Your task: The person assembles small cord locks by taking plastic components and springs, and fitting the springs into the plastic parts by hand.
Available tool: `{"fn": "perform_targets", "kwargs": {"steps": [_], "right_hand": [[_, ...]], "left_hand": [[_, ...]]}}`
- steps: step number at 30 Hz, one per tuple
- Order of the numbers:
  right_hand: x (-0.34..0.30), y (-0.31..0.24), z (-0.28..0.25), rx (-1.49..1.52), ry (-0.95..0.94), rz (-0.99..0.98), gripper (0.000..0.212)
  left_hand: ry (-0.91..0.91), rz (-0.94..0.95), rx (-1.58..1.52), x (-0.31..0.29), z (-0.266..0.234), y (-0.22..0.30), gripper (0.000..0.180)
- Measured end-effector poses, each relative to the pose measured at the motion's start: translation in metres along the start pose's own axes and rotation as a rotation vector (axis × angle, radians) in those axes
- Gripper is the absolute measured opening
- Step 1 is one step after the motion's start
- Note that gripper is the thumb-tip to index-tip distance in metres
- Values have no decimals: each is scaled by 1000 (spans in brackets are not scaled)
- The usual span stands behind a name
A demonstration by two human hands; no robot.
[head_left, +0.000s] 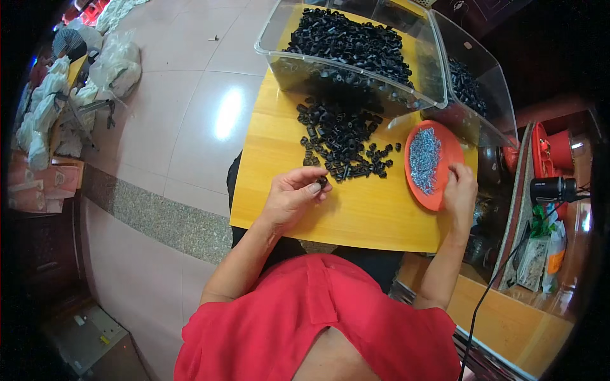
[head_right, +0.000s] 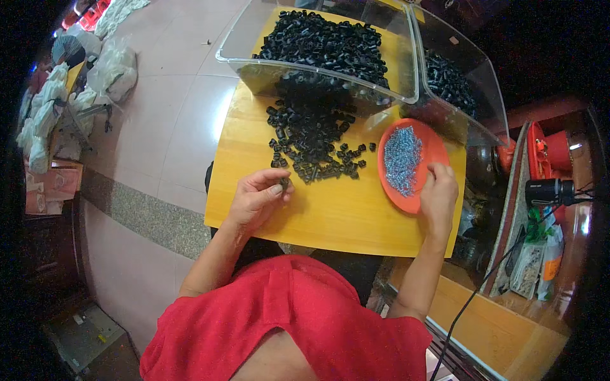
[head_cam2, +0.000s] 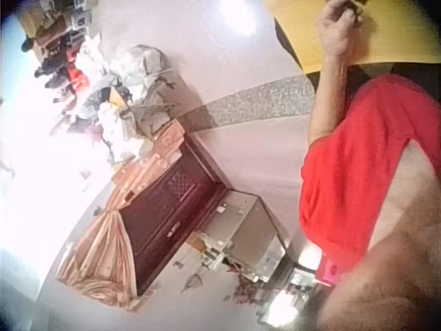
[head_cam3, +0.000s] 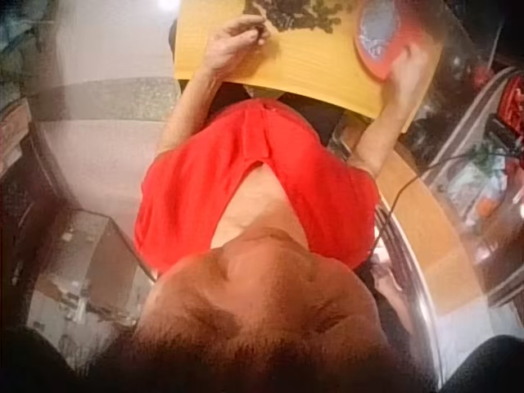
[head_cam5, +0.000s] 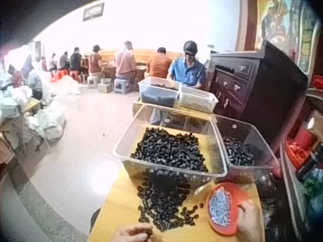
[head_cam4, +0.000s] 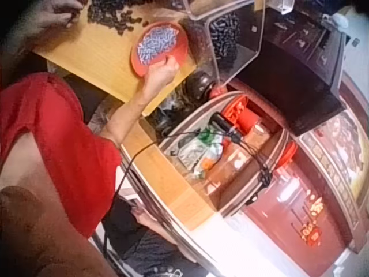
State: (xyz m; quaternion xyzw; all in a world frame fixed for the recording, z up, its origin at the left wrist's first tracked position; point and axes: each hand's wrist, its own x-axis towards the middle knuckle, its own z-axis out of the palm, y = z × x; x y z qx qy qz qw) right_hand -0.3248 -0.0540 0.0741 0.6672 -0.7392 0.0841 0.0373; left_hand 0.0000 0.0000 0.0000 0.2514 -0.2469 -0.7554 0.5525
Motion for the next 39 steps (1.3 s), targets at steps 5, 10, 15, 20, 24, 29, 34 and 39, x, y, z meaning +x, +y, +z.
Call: {"fn": "perform_targets", "kwargs": {"steps": [5, 10, 15, 20, 24, 29, 34, 39], "right_hand": [[-34, -106, -3, 1278, -151, -118, 10], [-58, -171, 21, 1526, -261, -255, 10], [-63, -181, 35, 1452, -162, -242, 9], [-67, -181, 32, 1219, 34, -386, 10], [-73, -180, 44, 1154, 100, -447, 13], [-75, -177, 40, 1110, 78, -443, 16], [-64, -169, 30, 1046, 97, -483, 17], [-27, -176, 35, 754, 156, -665, 21]], "left_hand": [[12, -12, 100, -3, -10, 14, 22], [-7, -8, 83, -2, -3, 5, 20], [-8, 9, 77, -3, -1, 2, 19], [12, 3, 53, -4, 3, 2, 18], [4, 32, 125, -3, 1, -3, 18], [71, 93, 282, -5, 6, -4, 18], [68, 95, 175, -7, 1, -5, 18], [91, 140, -72, -9, -3, 2, 18]]}}
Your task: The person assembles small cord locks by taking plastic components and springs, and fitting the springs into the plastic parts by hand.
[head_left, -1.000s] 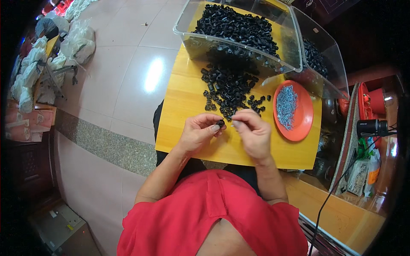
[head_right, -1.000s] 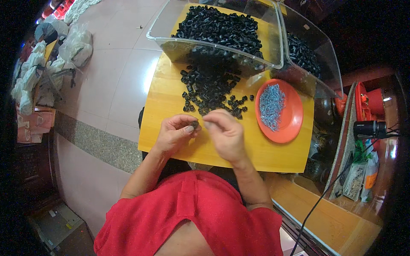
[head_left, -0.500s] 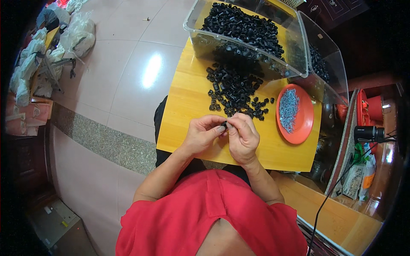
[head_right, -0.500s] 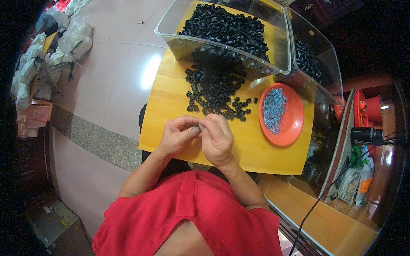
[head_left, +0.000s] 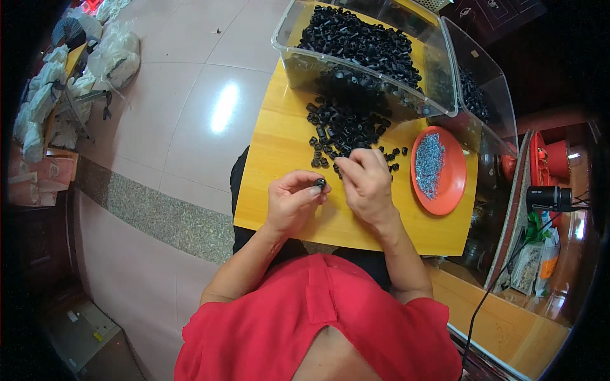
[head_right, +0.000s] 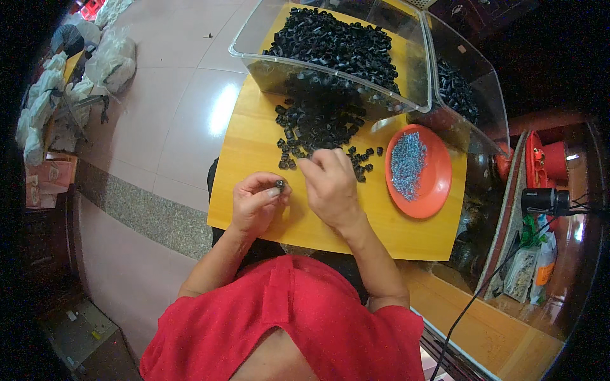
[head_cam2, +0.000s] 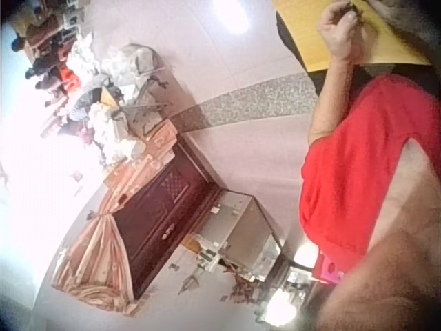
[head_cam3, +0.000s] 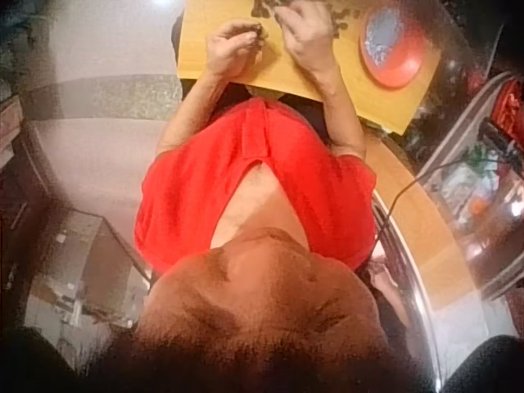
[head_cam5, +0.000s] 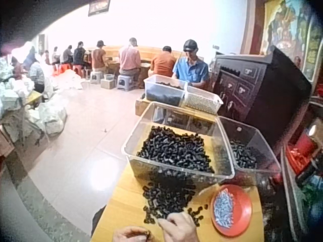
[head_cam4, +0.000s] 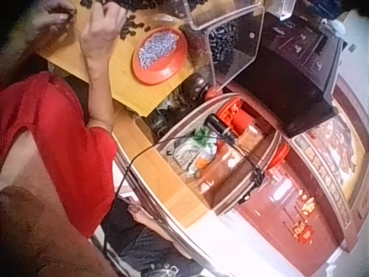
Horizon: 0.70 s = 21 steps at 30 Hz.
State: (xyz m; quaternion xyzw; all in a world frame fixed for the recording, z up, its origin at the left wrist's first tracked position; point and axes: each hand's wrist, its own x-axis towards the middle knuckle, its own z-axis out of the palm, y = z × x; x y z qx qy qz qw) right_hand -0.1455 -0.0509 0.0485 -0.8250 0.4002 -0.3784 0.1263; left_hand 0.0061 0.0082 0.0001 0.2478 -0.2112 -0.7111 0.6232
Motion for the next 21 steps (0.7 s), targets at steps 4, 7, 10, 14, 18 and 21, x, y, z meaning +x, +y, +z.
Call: {"fn": "perform_targets", "kwargs": {"steps": [4, 7, 10, 14, 18, 21], "right_hand": [[13, 2, 9, -245, -187, -156, 8], [17, 1, 10, -270, -283, -152, 3], [17, 9, 14, -321, -298, -186, 5], [17, 3, 4, -217, -244, -138, 5], [5, -5, -20, 364, -213, 341, 19], [-6, -9, -28, 881, -215, 742, 18]], "left_hand": [[77, 10, -134, 3, -1, 5, 17], [125, -15, -156, 5, -3, 5, 17], [138, -63, -109, 6, -2, 4, 15], [105, -57, -70, 7, -2, 2, 16], [41, -81, -26, 6, 1, 3, 18], [19, -94, 56, 6, 3, 4, 18]]}}
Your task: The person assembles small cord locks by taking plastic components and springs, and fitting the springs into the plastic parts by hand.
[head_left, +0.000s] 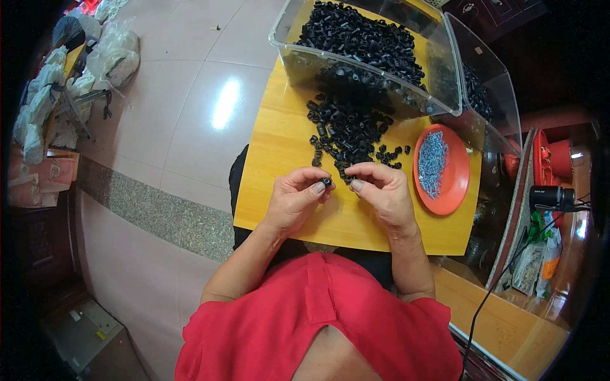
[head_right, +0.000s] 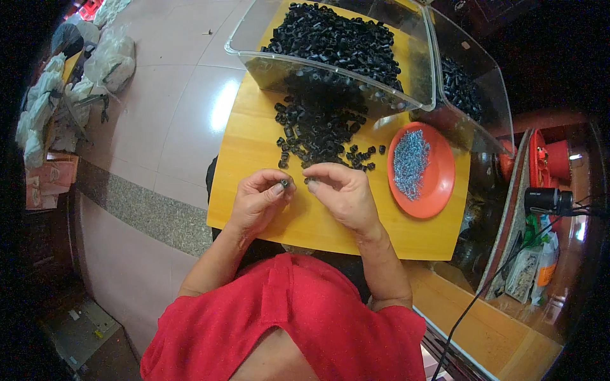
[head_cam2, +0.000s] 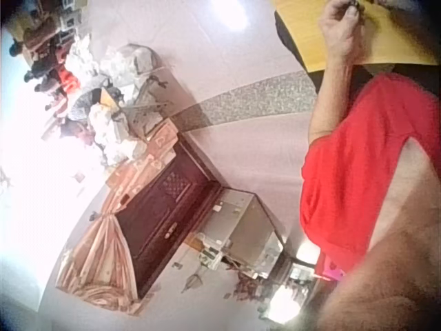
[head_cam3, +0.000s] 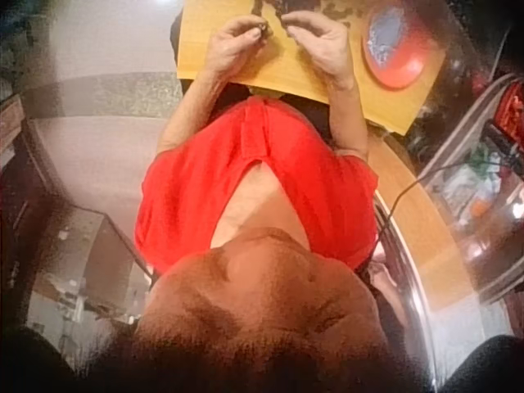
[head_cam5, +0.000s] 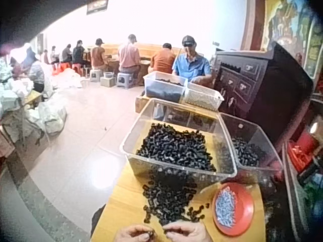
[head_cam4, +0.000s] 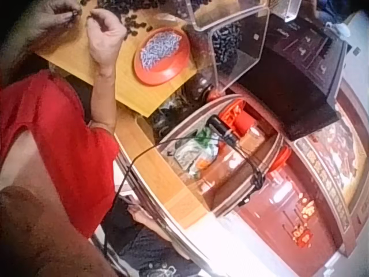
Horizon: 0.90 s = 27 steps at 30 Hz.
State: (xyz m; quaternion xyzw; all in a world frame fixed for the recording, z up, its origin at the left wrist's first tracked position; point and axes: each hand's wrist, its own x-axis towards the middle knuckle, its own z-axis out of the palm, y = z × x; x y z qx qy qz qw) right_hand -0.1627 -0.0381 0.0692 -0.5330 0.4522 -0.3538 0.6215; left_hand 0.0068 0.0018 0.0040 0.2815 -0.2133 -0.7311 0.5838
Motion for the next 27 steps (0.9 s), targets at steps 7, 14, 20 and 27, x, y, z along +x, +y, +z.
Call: {"fn": "perform_targets", "kwargs": {"steps": [7, 14, 20, 27], "right_hand": [[-9, 7, 6, 209, -15, 38, 19], [-8, 5, 10, 3, -36, -12, 8], [-7, 4, 10, -82, -35, -11, 6], [-8, 1, 13, -338, 23, -98, 6]], "left_hand": [[-55, -39, 48, -1, -1, -1, 17], [-52, -18, 60, -1, 0, -2, 18], [-36, -12, 101, -2, 3, -2, 15], [-26, 53, 275, -2, 2, -4, 14]]}}
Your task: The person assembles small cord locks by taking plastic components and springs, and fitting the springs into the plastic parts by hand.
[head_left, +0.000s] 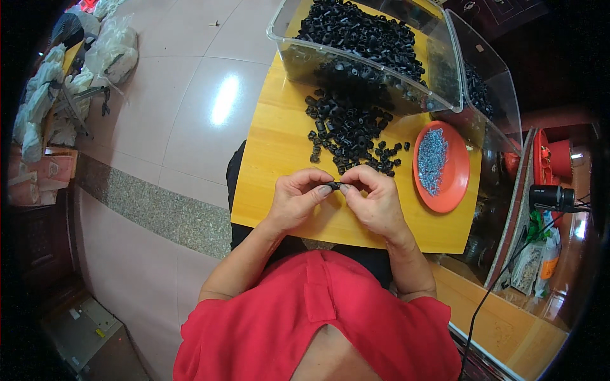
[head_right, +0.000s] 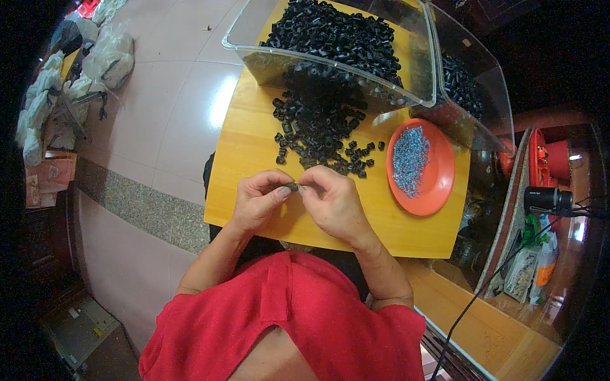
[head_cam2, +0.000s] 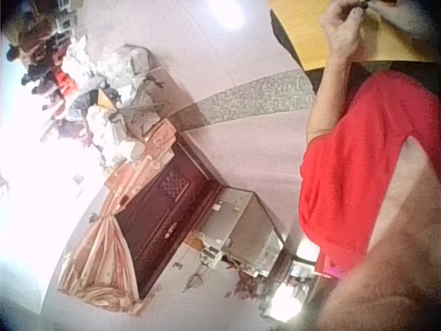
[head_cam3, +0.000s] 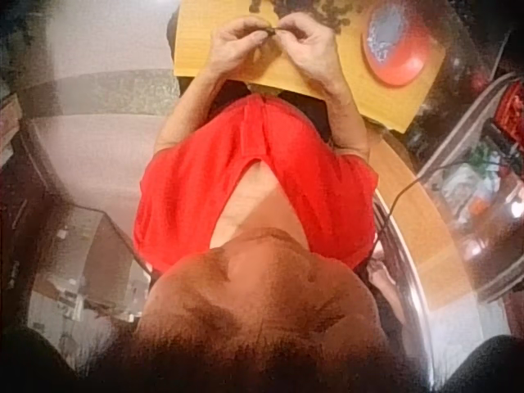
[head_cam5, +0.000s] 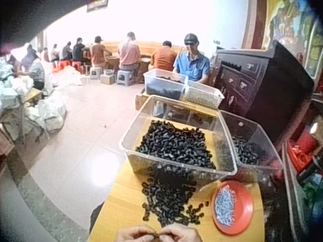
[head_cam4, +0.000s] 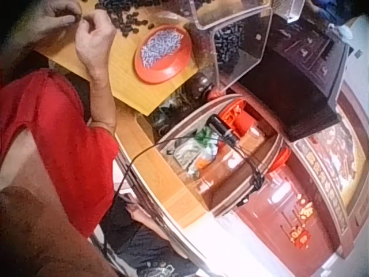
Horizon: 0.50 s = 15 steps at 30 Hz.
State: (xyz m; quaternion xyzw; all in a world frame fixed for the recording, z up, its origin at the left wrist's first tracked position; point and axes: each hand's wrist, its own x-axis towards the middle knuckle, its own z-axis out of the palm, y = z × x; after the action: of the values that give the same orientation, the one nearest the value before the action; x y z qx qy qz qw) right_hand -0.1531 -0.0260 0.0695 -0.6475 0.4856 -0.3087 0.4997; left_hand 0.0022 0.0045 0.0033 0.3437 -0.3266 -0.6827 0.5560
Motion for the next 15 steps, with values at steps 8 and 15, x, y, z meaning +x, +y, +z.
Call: {"fn": "perform_targets", "kwargs": {"steps": [8, 15], "right_hand": [[3, 4, -3, -145, -9, -153, 7], [6, 16, -8, -3, -117, -3, 5]], "left_hand": [[-2, 172, 270, 0, 2, -2, 10], [-50, 266, 458, 1, 3, -1, 12]]}}
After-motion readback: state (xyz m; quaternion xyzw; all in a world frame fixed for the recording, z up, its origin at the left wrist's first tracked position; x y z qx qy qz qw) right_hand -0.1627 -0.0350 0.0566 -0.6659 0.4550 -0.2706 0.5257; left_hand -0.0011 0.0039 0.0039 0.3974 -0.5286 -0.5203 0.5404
